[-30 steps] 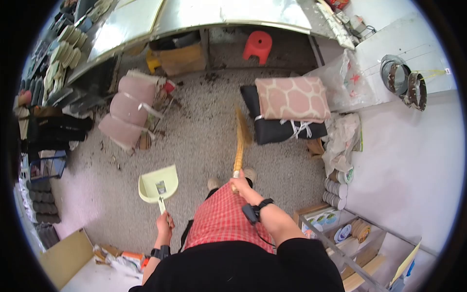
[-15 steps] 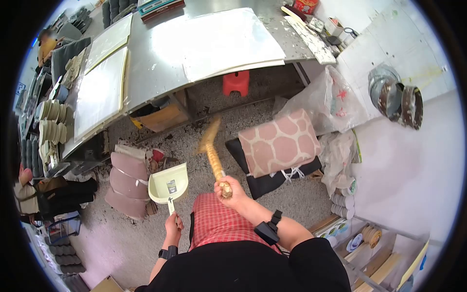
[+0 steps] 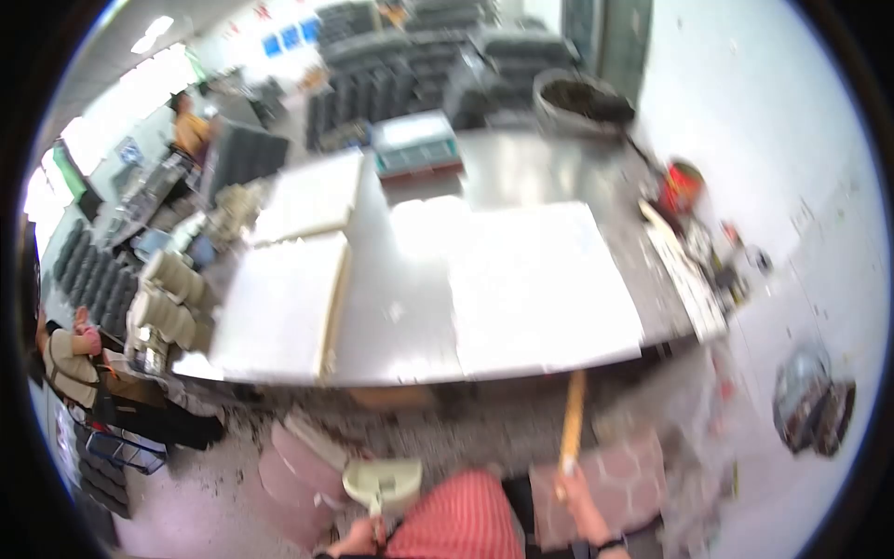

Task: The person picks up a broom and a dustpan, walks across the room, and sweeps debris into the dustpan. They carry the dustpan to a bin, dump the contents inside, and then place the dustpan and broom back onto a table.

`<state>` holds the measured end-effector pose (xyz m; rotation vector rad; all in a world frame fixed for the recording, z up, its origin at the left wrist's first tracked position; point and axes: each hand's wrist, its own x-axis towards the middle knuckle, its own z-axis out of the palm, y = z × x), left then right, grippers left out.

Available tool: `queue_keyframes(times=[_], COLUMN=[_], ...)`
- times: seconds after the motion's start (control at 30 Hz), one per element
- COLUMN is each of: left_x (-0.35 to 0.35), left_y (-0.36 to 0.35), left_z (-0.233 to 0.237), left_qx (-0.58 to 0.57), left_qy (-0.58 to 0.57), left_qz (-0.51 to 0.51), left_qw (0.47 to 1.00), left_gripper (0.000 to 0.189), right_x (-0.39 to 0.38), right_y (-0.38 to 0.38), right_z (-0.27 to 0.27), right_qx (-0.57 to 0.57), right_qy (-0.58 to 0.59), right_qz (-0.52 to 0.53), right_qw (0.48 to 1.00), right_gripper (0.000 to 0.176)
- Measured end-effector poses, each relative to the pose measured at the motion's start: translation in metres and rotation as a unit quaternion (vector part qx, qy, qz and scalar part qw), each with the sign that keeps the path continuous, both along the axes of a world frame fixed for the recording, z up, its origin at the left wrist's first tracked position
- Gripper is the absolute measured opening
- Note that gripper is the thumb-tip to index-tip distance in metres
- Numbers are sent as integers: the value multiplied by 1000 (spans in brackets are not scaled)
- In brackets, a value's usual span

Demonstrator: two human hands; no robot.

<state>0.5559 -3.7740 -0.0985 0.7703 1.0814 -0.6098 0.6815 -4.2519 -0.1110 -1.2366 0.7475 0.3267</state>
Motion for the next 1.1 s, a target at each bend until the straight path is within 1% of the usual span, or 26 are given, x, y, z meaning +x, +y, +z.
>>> queue_keyframes(times=[0.03, 0.07, 0.1, 0.13, 0.17, 0.23, 0.27, 0.37, 0.4, 0.47, 0.5, 0.53, 0.57, 0.6, 0.63, 0.7, 0.73, 0.77, 0.8, 0.83, 0.9, 0.97, 1.0, 1.03, 1.07, 1.1], left_x=[-11, 35, 21, 25, 45, 63, 60, 81, 81, 66, 64, 65, 77, 63, 41, 58, 61, 67, 76, 83, 71, 75, 77, 77, 75, 73], left_y=[17, -23, -10, -10, -21, -27, -22, -30, -31, -18, -18, -23, -34, -21, -9, -24, -31, -43, -54, -65, -69, -91, -100, -107, -113, -119], left_z=[-42, 71, 2, -11, 15, 29, -2, 36, 32, -18, -6, 2, 33, -2, -34, 10, 20, 24, 35, 40, 22, 26, 30, 34, 39, 43], left_qx=[66, 17, -19, 34, 68, 70, 99, 141, 44, 62, 72, 58, 46, -26, -97, -84, -33, 12, 27, 63, 54, 88, 108, 99, 90, 80], left_qy=[-111, 38, 6, -8, 40, 37, 34, -17, 20, -17, -30, 13, 63, 58, 63, 107, 117, 118, 113, 127, 101, 124, 130, 133, 137, 141], left_qz=[-191, -54, -9, -1, 8, 18, 28, -8, 66, 32, 8, 54, 95, 115, 135, 161, 127, 93, 70, 58, 33, 46, 56, 55, 56, 57], left_qw=[973, 998, 1000, 999, 997, 997, 994, 990, 997, 997, 997, 997, 992, 991, 984, 978, 984, 989, 991, 988, 993, 987, 984, 985, 985, 985], left_gripper=[14, 34, 28, 27, 24, 21, 22, 24, 24, 23, 23, 21, 19, 16, 14, 16, 19, 22, 22, 17, 17, 17, 17, 17, 18, 18], right_x=[9, 21, 33, 41, 50, 58, 67, 89, 97, 118, 129, 137, 150, 165, 177, 204, 215, 229, 241, 251, 258, 252, 250, 245, 243, 239], right_y=[-11, -19, -23, -31, -42, -66, -67, -65, -64, -81, -86, -96, -97, -98, -106, -119, -138, -141, -148, -154, -163, -167, -167, -173, -170, -171], right_z=[-11, -14, -5, -11, -22, -52, -61, -37, -31, -53, -61, -71, -67, -57, -63, -69, -96, -103, -112, -130, -167, -194, -191, -215, -223, -228], right_qx=[-9, -14, -25, -45, -66, -96, -109, -78, -95, -85, -115, -115, -136, -118, -146, -145, -180, -211, -241, -262, -280, -223, -271, -388, -488, -568], right_qy=[-13, 13, 36, 30, 22, 26, 31, 90, 71, 105, 92, 70, 69, 71, 52, 47, 51, 75, 79, 68, 86, 125, 156, 172, 177, 172], right_qz=[4, 0, 5, 10, 14, -2, -10, -11, -16, -4, 10, 11, 17, 10, 31, 27, 40, -11, 4, -9, -4, -19, 54, 210, 360, 494], right_qw=[1000, 1000, 999, 998, 997, 995, 994, 993, 993, 991, 989, 991, 988, 990, 988, 988, 981, 975, 967, 963, 956, 967, 948, 881, 775, 635], right_gripper=[45, 54, 55, 53, 52, 52, 53, 52, 52, 54, 53, 49, 42, 38, 42, 44, 56, 70, 79, 80, 82, 81, 77, 75, 73, 72])
